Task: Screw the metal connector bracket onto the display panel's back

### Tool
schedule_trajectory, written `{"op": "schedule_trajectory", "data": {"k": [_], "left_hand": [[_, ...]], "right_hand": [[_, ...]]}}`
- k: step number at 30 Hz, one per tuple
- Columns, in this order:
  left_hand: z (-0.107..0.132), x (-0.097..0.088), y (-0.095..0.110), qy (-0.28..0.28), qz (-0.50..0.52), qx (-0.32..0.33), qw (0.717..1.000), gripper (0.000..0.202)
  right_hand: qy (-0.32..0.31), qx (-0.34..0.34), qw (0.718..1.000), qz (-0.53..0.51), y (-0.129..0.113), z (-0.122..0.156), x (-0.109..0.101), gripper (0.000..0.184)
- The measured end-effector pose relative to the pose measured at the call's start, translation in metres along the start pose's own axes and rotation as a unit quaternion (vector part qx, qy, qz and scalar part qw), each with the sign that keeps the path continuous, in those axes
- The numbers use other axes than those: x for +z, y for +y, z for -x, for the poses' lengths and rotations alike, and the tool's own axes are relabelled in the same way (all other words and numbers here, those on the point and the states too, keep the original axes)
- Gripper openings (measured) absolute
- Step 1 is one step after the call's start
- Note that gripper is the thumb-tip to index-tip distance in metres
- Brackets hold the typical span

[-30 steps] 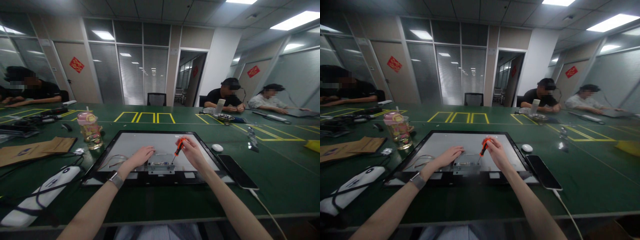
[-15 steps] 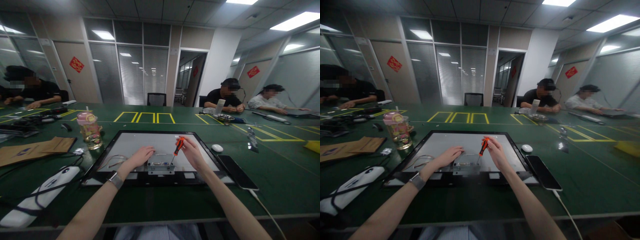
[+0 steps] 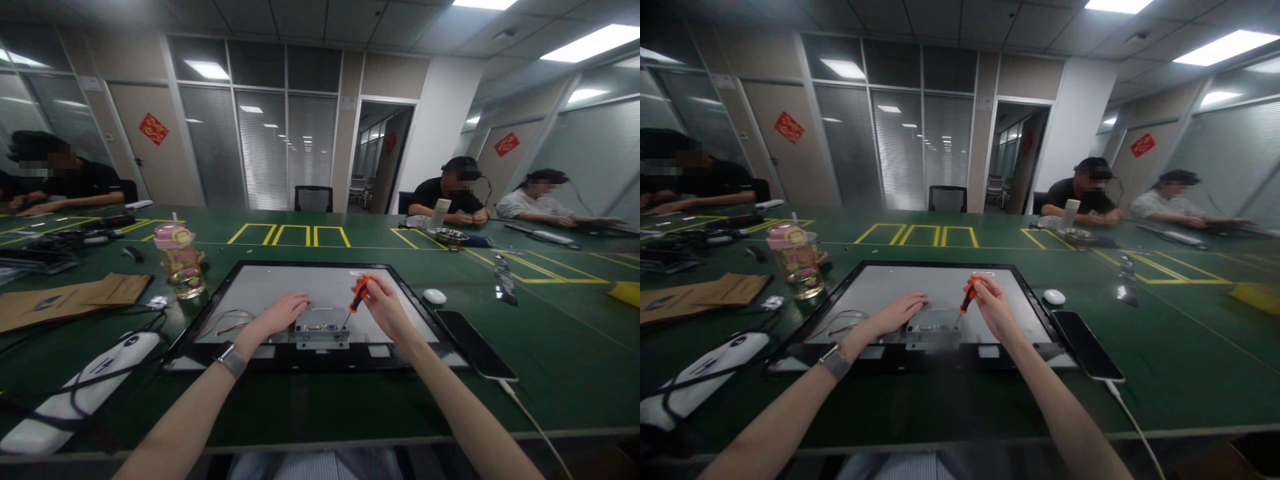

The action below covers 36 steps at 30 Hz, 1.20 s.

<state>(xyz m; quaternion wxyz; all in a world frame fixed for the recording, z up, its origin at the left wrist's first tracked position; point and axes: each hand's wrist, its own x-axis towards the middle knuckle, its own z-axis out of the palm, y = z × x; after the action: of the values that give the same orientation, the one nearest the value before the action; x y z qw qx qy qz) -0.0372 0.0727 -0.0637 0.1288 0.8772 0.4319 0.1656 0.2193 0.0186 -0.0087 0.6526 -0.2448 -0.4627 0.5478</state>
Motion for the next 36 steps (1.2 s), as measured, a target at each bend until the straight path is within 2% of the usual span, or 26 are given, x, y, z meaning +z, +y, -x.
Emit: {"op": "schedule_trajectory", "data": {"k": [4,8,14,20,26,32,36], "left_hand": [[0.0003,-0.0005,0.0003,-0.003,0.001,-0.010,1.000,0.040],[-0.0001,0.0006,-0.0022,0.002,0.003,-0.002,1.000,0.040],[-0.0006,0.0012,-0.0032,-0.002,0.002,-0.003,1.000,0.040],[-0.0004,0.0027,-0.0054,-0.001,0.004,-0.003,1.000,0.041],[0.0003,0.0004,-0.0015,-0.002,0.005,-0.004,1.000,0.041],[-0.0005,0.0011,-0.0026,0.001,0.002,-0.005,1.000,0.040],[-0.0012,0.0020,-0.0049,-0.004,0.006,-0.005,1.000,0.041]], "right_hand": [[0.009,-0.005,1.000,-0.012,0.0013,-0.0006,-0.0017,0.016],[-0.013,0.003,1.000,-0.019,-0.0002,-0.0006,-0.0001,0.019],[-0.031,0.013,0.999,-0.031,0.0009,-0.0013,-0.0027,0.013],[-0.052,0.040,0.997,-0.040,-0.0017,0.0004,-0.0025,0.020],[-0.060,0.025,0.997,-0.052,-0.0004,0.0003,-0.0026,0.011],[-0.062,0.040,0.996,-0.051,-0.0003,0.0004,-0.0037,0.021],[-0.077,0.044,0.995,-0.051,-0.0013,0.0008,-0.0023,0.017]]}}
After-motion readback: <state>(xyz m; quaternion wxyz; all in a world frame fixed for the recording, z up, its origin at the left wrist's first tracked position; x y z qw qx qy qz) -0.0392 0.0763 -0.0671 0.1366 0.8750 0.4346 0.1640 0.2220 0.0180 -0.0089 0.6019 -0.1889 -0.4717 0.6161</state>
